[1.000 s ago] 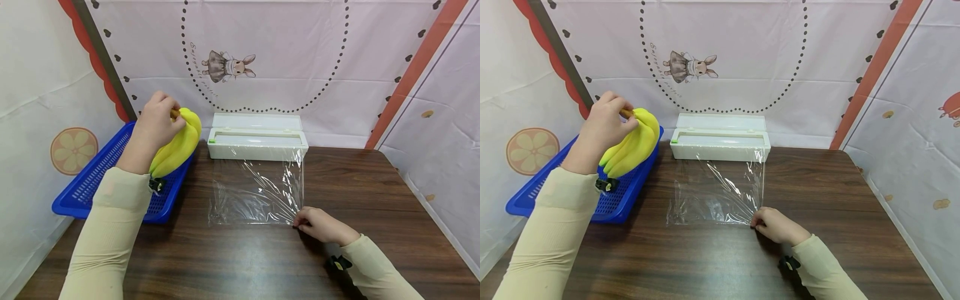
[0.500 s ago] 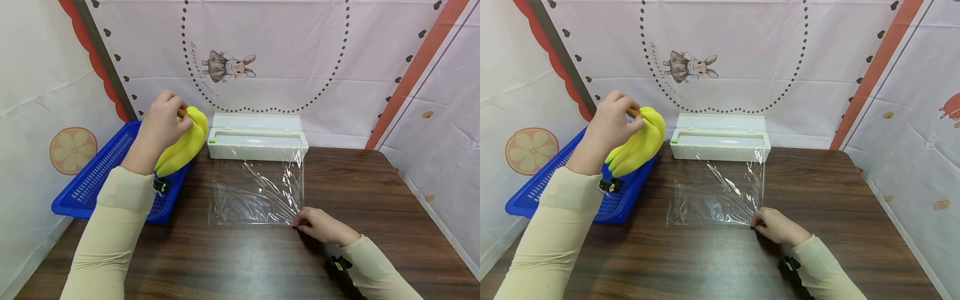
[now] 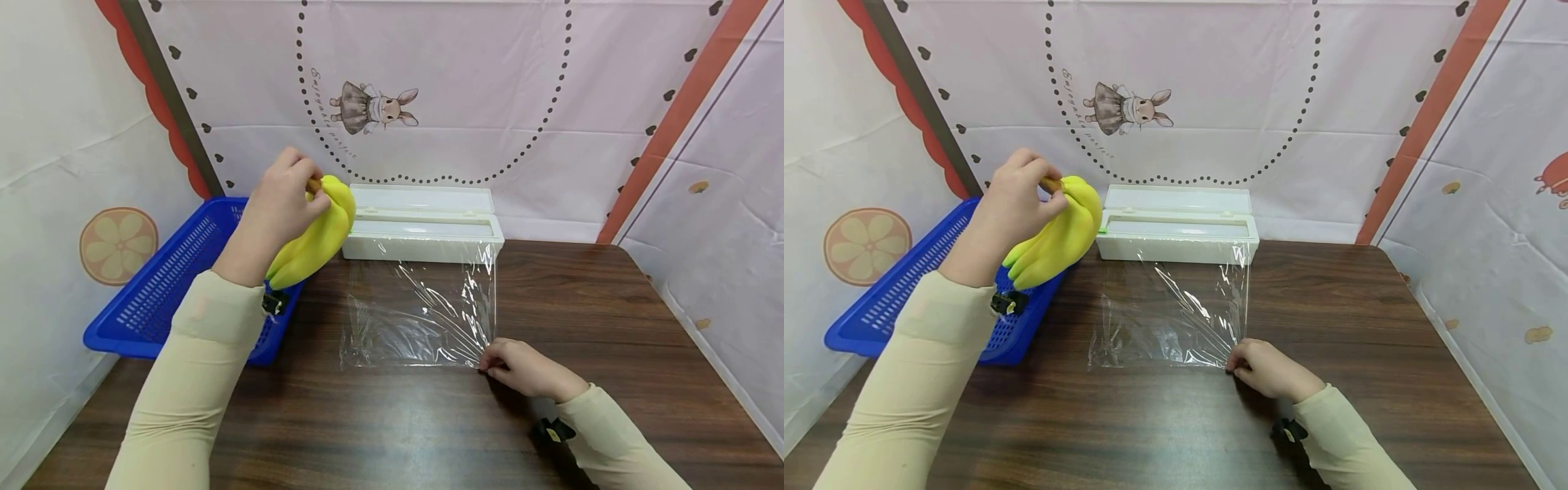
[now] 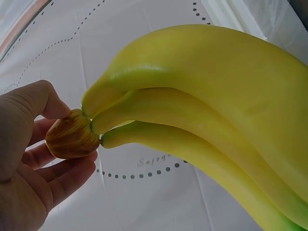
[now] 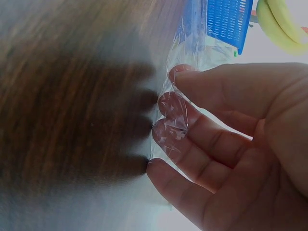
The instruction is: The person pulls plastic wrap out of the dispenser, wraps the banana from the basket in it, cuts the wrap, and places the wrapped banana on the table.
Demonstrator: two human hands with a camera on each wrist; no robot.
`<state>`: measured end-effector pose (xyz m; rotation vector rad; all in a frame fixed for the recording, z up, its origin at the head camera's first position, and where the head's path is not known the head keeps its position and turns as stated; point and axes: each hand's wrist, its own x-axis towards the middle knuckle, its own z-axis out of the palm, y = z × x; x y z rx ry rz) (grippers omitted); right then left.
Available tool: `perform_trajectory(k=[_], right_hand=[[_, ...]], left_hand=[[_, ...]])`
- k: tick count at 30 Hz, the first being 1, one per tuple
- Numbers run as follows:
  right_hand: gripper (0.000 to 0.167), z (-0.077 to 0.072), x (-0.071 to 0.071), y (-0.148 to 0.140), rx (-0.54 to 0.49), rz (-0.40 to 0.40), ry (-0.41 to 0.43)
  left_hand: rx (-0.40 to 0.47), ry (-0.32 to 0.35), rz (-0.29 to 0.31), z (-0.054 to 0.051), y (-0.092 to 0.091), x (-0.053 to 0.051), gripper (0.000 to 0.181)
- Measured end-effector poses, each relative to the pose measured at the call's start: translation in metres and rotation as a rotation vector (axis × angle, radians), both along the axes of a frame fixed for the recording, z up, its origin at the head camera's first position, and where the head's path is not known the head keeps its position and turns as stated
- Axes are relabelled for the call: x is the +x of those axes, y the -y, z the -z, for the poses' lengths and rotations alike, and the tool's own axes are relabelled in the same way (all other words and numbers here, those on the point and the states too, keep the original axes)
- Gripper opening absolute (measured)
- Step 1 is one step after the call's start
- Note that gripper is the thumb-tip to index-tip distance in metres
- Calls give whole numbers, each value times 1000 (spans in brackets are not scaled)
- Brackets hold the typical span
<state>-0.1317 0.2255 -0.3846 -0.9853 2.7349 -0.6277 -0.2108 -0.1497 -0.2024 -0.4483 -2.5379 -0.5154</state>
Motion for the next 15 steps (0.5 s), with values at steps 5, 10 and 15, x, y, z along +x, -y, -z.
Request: perform_trajectory(k=[5,10,15], right_hand=[[15,0,0,0,-1,-1,5],[15,0,0,0,-4,-1,2],[15,1,0,-1,1,6,16]], left_hand=[[-9,2,9,0,-6,0,17],[-19,-15,29,1,-11,-2,18],[-18,-20,43,1,-18,-2,20]])
